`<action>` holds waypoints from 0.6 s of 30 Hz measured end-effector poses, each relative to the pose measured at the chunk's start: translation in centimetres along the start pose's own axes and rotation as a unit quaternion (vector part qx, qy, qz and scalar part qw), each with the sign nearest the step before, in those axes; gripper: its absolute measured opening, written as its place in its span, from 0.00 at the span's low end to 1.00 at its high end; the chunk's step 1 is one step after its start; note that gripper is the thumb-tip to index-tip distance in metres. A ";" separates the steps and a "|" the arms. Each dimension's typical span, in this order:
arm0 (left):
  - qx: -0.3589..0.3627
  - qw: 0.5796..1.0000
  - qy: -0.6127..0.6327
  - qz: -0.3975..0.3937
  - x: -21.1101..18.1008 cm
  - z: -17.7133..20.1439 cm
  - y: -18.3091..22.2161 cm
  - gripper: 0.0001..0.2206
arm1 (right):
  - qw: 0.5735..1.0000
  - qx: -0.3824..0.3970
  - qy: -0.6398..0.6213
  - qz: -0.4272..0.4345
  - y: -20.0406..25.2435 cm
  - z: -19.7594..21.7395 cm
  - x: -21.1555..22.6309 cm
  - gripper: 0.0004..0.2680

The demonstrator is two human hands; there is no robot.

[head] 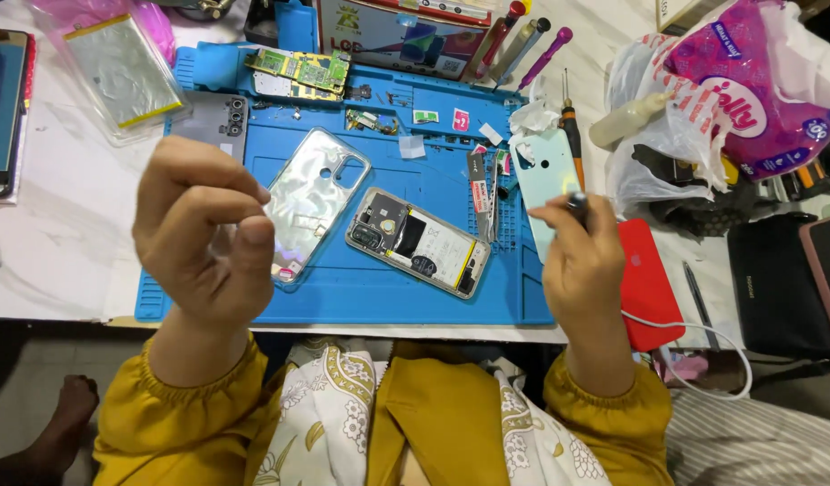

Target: Repairing a mobile phone by disassembling components using a screwdriver on a repair mat

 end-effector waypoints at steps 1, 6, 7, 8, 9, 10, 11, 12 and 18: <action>0.001 1.000 0.007 0.002 0.7 -0.3 0.2 0.17 | 1.000 0.000 0.005 -0.004 -1.2 -0.7 -0.3 0.16; 0.023 0.998 -0.011 -0.052 2.1 -0.8 0.5 0.15 | 0.964 0.194 0.160 -0.080 -4.8 -6.8 -5.1 0.07; 0.020 0.998 -0.008 -0.053 2.2 -0.6 0.6 0.15 | 0.964 0.194 0.165 -0.079 -4.9 -7.4 -5.8 0.07; 0.024 0.998 -0.011 -0.049 2.3 -0.5 0.6 0.15 | 0.962 0.185 0.184 -0.087 -5.1 -7.9 -6.6 0.05; 0.028 0.999 -0.014 -0.044 2.4 -0.3 0.7 0.15 | 0.959 0.177 0.202 -0.094 -5.2 -8.4 -7.4 0.03; 0.025 0.999 -0.011 -0.044 2.5 -0.2 0.6 0.15 | 0.958 0.177 0.206 -0.093 -5.3 -8.4 -7.3 0.03; 0.028 0.999 -0.004 -0.043 2.5 -0.1 0.6 0.15 | 0.957 0.173 0.207 -0.106 -5.5 -8.3 -7.4 0.02; 0.031 0.999 0.004 -0.042 2.5 -0.1 0.6 0.14 | 0.956 0.169 0.209 -0.118 -5.6 -8.2 -7.4 0.01; 0.038 0.998 0.024 -0.047 2.2 0.1 0.4 0.13 | 0.955 0.192 0.185 -0.130 -6.1 -8.7 -8.9 0.02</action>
Point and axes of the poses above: each hand's wrist, its own y-axis away from the middle knuckle, its own z-axis out of the back of the hand, x = y × z, the point moved 4 cm from there along -y, towards the middle knuckle, and after that the axes turned 4 degrees about -y, right-handed, at the moved point
